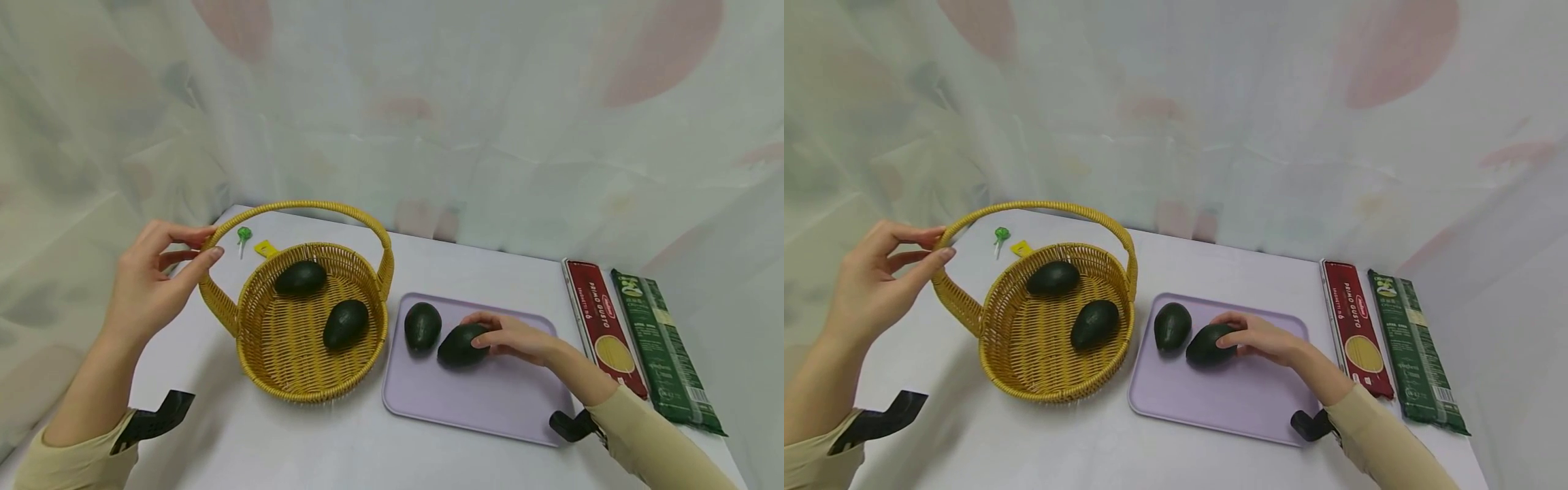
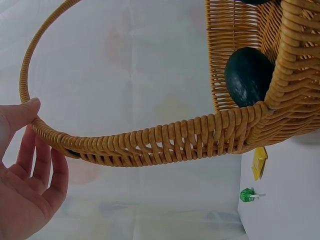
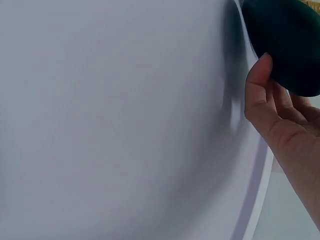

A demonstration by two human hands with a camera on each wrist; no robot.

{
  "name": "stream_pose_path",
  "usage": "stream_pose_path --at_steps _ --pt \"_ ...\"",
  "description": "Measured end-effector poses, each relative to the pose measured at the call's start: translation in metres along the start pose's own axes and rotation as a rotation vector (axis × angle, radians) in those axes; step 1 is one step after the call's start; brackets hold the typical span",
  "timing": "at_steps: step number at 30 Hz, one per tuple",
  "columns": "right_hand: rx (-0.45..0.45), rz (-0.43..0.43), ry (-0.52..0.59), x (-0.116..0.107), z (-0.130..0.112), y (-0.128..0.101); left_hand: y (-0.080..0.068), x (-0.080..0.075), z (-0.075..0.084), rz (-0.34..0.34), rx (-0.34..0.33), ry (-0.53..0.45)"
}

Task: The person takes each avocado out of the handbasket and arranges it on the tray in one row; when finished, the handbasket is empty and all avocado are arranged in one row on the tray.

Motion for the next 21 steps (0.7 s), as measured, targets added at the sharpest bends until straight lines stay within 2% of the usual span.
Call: stream_pose_path --at_steps 8,15,21 --pt "0.020 0.029 -0.019 -0.008 0.005 0.011 0.000 0.000 0.000 -0.004 -0.008 -0.001" --pt "0.010 0.066 0.001 -0.013 0.004 0.019 0.000 0.000 0.000 -0.012 -0.038 0.003" --pt "0.002 0.094 -0.003 -0.014 0.002 0.021 0.000 0.000 0.002 -0.012 -0.035 0.005"
Point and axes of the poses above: each hand's wrist, its own y-axis towards the middle knuckle, its own x-axis out of the palm, z = x × y, the point moved 3 cm from there along y, towards the middle knuckle, and after that the axes turned 11 degrees about -x, right-handed, at the moved point
